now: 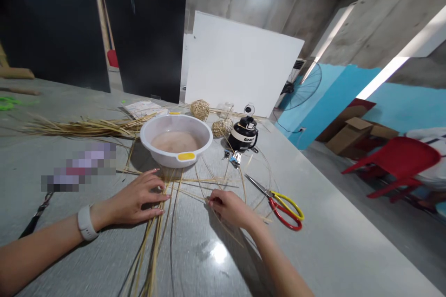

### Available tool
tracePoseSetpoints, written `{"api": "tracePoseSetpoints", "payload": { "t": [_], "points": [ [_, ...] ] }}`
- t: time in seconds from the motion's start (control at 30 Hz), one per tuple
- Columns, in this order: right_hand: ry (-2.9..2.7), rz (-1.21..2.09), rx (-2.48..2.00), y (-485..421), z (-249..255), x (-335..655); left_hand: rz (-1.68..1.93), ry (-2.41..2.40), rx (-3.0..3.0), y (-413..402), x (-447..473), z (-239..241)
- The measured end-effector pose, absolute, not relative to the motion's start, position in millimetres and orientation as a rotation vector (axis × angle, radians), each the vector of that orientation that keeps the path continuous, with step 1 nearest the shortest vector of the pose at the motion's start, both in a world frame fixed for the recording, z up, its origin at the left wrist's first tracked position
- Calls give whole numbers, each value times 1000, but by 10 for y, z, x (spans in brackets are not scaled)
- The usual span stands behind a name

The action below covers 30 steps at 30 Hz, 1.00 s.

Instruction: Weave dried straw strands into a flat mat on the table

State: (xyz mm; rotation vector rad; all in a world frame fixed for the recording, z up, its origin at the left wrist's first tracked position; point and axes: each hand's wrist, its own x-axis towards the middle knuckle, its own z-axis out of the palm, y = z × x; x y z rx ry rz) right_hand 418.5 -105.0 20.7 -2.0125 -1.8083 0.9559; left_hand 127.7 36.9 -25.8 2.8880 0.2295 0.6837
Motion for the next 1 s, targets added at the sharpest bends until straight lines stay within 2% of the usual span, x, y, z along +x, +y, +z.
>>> {"api": "tracePoseSetpoints", "payload": {
  "t": [0.23, 0.4, 0.63, 0.83, 1.0],
  "points": [
    [-1684, 1223, -2019, -979, 247, 4287, 698, 259, 2834, 376, 1273, -251],
    [-1714, 1292, -2031, -944, 249, 4278, 683, 266, 2844, 371, 1276, -238],
    [-1786, 1058, -2140, -860, 368, 4189, 675, 258, 2855, 369, 1279, -253],
    [-1929, 687, -2177, -843, 410, 4140, 683, 251, 2858, 378, 1280, -272],
    [-2055, 702, -2160, -811, 325, 4122, 683, 243, 2861, 372, 1280, -253]
  ]
}}
